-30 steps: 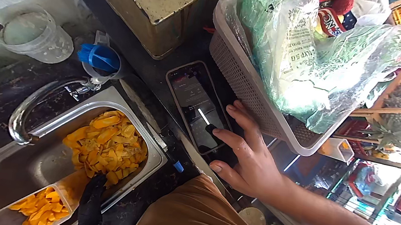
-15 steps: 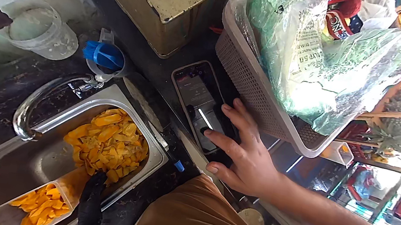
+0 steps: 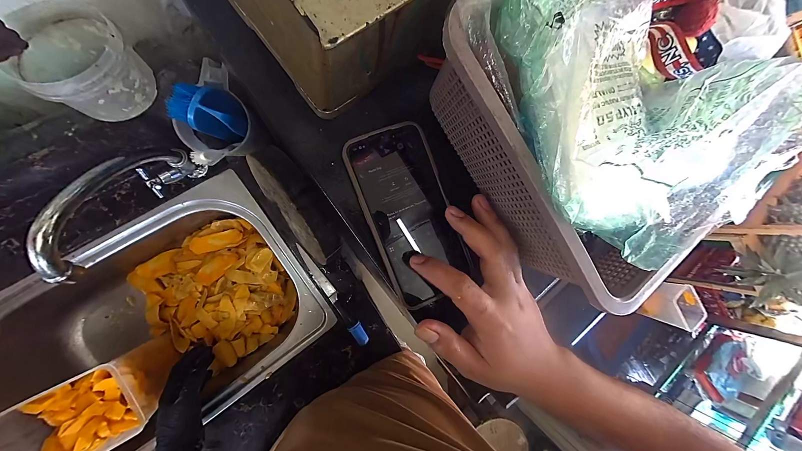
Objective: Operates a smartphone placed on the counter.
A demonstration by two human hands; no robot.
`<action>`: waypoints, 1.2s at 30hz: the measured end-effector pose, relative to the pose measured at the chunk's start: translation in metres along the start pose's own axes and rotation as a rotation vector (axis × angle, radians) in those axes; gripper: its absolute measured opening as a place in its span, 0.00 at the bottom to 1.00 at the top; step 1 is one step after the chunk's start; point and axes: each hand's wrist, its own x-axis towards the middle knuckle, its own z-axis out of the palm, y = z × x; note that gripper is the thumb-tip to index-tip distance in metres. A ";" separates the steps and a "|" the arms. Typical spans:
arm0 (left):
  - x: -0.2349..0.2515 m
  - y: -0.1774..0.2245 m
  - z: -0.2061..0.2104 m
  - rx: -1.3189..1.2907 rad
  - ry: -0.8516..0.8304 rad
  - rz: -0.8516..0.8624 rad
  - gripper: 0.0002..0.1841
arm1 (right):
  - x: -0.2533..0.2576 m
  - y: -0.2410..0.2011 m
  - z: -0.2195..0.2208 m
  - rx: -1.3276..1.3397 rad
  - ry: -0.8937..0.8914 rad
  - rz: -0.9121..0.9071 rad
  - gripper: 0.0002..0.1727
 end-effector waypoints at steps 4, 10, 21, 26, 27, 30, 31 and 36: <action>0.000 0.000 0.001 0.004 0.004 0.005 0.28 | 0.000 -0.002 0.001 -0.045 -0.044 -0.021 0.31; -0.001 0.003 0.001 0.010 0.000 0.006 0.28 | 0.001 -0.002 0.000 -0.049 -0.049 -0.008 0.32; 0.002 -0.005 -0.002 0.010 -0.006 0.011 0.28 | -0.009 0.002 -0.001 0.021 0.063 0.039 0.30; 0.001 -0.005 -0.001 0.014 -0.002 0.024 0.28 | -0.010 0.002 -0.006 0.073 0.073 0.024 0.27; 0.001 -0.005 -0.002 0.014 -0.002 0.023 0.29 | -0.012 0.003 -0.007 0.075 0.070 0.021 0.27; 0.001 -0.004 -0.001 0.027 -0.009 0.010 0.29 | -0.017 0.004 -0.005 0.059 0.052 0.027 0.27; 0.001 -0.003 0.000 0.029 -0.008 0.011 0.29 | -0.017 0.005 -0.005 0.052 0.048 0.030 0.27; 0.002 -0.005 -0.001 0.011 -0.010 0.016 0.28 | -0.016 0.004 -0.005 0.078 0.066 0.039 0.27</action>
